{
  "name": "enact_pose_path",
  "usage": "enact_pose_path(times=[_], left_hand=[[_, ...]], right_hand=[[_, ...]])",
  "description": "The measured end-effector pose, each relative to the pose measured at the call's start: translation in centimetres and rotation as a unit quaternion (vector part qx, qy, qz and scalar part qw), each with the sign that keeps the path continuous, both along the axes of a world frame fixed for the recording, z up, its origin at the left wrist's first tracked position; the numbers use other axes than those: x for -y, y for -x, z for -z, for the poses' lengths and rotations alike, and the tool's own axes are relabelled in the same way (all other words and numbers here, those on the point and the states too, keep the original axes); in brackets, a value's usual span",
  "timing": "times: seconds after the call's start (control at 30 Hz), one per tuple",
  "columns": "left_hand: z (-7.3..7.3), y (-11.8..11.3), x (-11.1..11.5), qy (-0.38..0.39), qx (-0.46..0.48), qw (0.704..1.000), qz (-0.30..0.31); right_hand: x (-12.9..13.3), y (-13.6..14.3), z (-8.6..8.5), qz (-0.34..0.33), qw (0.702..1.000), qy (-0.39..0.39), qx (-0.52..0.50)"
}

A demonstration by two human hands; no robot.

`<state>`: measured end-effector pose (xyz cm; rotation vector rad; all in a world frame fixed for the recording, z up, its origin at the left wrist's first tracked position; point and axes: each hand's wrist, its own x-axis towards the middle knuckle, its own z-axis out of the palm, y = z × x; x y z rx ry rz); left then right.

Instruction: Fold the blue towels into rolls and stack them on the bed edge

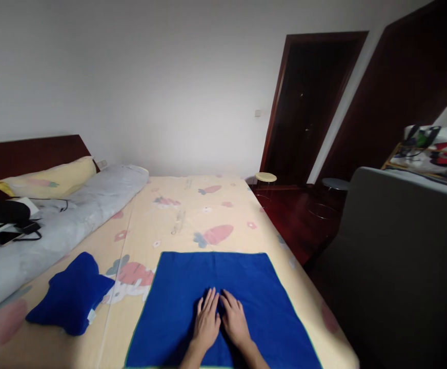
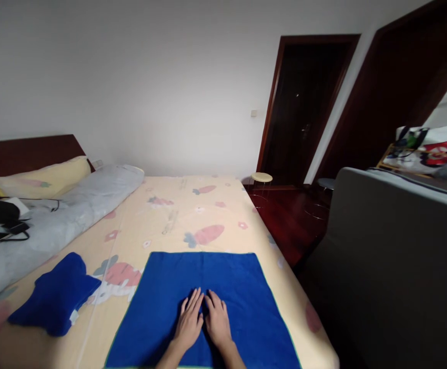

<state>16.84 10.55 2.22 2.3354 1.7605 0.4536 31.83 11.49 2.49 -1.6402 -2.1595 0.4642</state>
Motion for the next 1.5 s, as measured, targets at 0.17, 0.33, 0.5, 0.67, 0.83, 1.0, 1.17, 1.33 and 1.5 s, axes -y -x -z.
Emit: enact_pose_path(times=[0.17,0.33,0.5,0.67,0.83,1.0,1.17,1.33,1.5], left_hand=[[0.7,5.1,-1.4,0.017,-0.043,0.997,-0.068],[1.7,18.2,1.3,-0.018,-0.126,0.962,-0.24],[1.8,22.2,2.8,-0.079,-0.13,0.957,-0.247],[0.0,12.4,-2.0,-0.073,-0.072,0.987,-0.121],[-0.1,2.9,-7.3,0.012,-0.037,0.999,-0.024],[1.8,10.6,-7.7,-0.005,-0.075,0.987,-0.143],[1.8,21.2,-6.6,0.006,-0.161,0.959,-0.235],[0.3,14.7,-8.4,-0.034,-0.14,0.979,-0.147],[0.5,3.6,-11.8,0.011,-0.076,0.997,-0.027]], right_hand=[[-1.2,-4.9,1.0,0.032,0.999,-0.001,0.043],[-0.3,-19.3,3.9,0.17,0.979,-0.057,0.095],[-0.5,-21.2,4.1,0.222,0.965,-0.097,0.104],[-3.8,-8.1,1.6,0.075,0.993,-0.067,0.053],[-7.2,1.4,0.4,-0.066,0.997,0.024,0.019],[-8.5,-8.3,2.5,0.071,0.994,-0.019,0.081],[-8.6,-20.2,4.4,0.191,0.97,-0.038,0.143],[-10.1,-12.5,2.4,0.132,0.983,-0.056,0.116],[-11.7,0.3,0.9,-0.095,0.995,-0.007,0.034]])
